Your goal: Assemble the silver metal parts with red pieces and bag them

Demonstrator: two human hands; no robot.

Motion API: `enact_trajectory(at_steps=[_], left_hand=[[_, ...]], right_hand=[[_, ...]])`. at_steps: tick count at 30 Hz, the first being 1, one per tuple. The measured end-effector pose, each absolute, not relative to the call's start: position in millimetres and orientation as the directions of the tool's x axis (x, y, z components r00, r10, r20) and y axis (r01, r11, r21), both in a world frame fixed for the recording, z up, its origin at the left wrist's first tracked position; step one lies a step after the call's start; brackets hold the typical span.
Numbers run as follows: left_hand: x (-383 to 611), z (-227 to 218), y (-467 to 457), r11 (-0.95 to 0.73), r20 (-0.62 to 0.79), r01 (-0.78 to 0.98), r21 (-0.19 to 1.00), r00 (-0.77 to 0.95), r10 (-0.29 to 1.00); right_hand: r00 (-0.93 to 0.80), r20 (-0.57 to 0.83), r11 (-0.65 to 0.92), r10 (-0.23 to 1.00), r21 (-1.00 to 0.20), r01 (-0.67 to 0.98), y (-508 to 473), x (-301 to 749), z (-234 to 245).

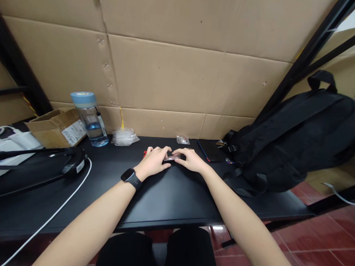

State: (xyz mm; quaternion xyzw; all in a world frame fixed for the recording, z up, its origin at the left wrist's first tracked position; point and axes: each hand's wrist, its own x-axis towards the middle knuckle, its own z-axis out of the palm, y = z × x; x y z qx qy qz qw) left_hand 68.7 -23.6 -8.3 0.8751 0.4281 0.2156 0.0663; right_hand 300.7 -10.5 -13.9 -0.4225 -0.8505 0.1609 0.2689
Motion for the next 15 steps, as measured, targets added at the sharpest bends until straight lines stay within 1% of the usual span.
enact_trajectory(at_steps=[3,5,8,11,13,15], left_hand=[[66.9,-10.5,-21.3,-0.619,0.330,0.716,0.323,0.527,0.783],[66.2,-11.6,-19.6,-0.597,0.328,0.721,0.351,0.502,0.800],[66.4,-13.1,-17.8,-0.564,0.331,0.750,0.345,0.465,0.821],[68.4,-14.7,-16.7,-0.547,0.357,0.788,0.283,0.443,0.823],[70.2,-15.4,-15.7,-0.531,0.367,0.810,0.248,0.429,0.826],[71.7,-15.6,-14.3,-0.512,0.368,0.827,0.232,0.412,0.833]], right_hand=[[-0.467,0.316,0.556,0.826,-0.596,0.580,-10.2,302.0,-11.8],[-0.442,0.307,0.531,0.843,-0.607,0.591,-10.6,301.7,-10.6],[-0.389,0.298,0.489,0.872,-0.580,0.652,-10.3,300.3,-12.2],[-0.337,0.314,0.460,0.888,-0.557,0.692,-8.5,300.6,-16.8],[-0.312,0.352,0.462,0.882,-0.523,0.716,-7.5,302.2,-19.1],[-0.339,0.382,0.497,0.860,-0.475,0.726,-7.5,303.6,-19.3]])
